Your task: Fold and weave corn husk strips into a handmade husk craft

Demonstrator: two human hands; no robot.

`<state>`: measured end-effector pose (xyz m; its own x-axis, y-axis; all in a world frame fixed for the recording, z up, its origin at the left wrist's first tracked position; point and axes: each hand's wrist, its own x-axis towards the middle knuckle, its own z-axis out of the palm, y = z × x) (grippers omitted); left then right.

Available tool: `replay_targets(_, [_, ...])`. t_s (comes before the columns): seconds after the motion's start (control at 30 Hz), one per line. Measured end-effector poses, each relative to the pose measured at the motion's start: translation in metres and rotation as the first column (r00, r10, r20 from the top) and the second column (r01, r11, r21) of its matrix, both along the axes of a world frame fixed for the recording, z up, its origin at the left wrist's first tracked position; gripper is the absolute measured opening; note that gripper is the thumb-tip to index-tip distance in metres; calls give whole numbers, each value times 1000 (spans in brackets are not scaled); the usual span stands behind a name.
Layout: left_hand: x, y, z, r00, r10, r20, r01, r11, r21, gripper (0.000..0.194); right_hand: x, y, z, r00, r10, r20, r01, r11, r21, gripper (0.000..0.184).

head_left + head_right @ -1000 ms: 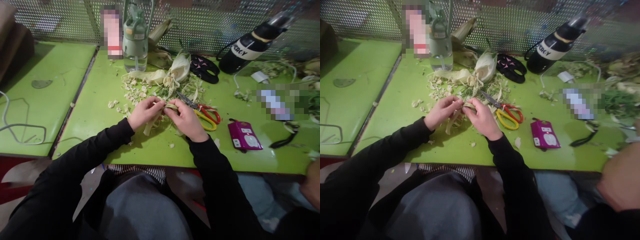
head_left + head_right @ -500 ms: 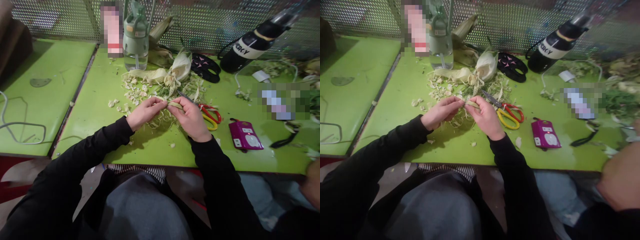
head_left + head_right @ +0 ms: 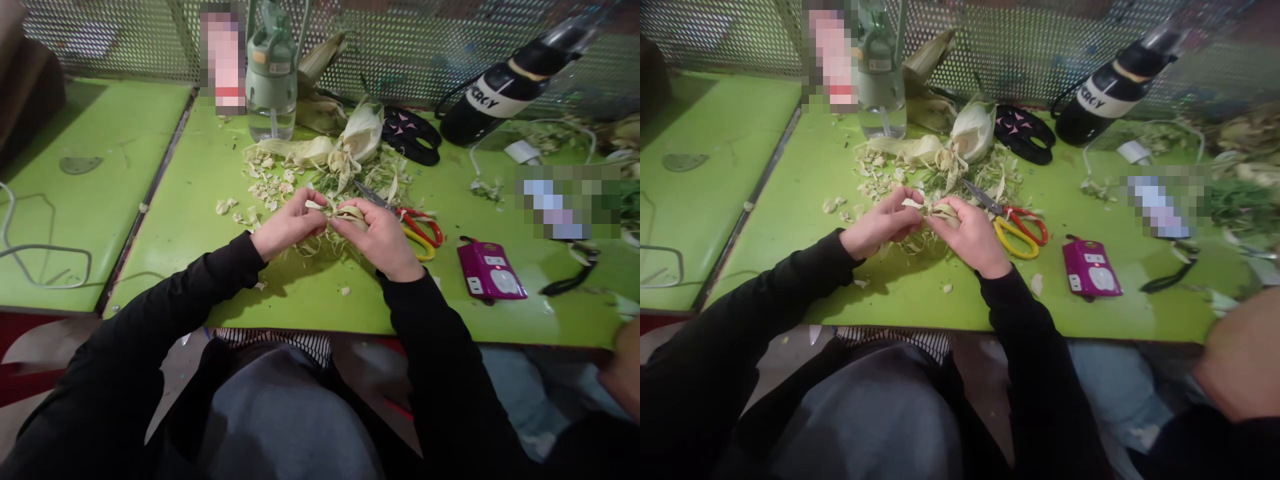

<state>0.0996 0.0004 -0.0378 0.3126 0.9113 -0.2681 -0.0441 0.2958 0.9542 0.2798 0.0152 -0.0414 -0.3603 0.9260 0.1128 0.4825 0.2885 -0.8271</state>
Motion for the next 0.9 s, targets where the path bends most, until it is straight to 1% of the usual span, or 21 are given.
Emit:
replay_targets(0.2, [-1,-3,5,1000,-4,12,4,999,40,21,-1,-3,-1,997,-31,-70,28,998,-48,29])
replay_targets(0.4, [-2,-3,9,1000,-8,0,8,998,63,18,0,-2,-2,991,-92,-100,92,996,-5,17])
replay_targets(0.63, [-3,-4,15,1000,-4,-4,4,999,34,16,-2,-3,-3,978,-152,-142,156,988,15,17])
replay_targets(0.7, [-3,-4,17,1000,-26,-16,26,999,22,15,-2,-3,-3,975,-163,-149,170,985,32,17])
replay_targets(0.8, [-3,-5,15,996,-57,-69,59,998,25,10,-1,-3,-5,981,-120,-151,134,987,88,20])
replay_targets(0.9, [-2,-3,10,994,-50,-101,54,998,44,16,-1,-2,-8,991,-23,-128,38,992,123,25])
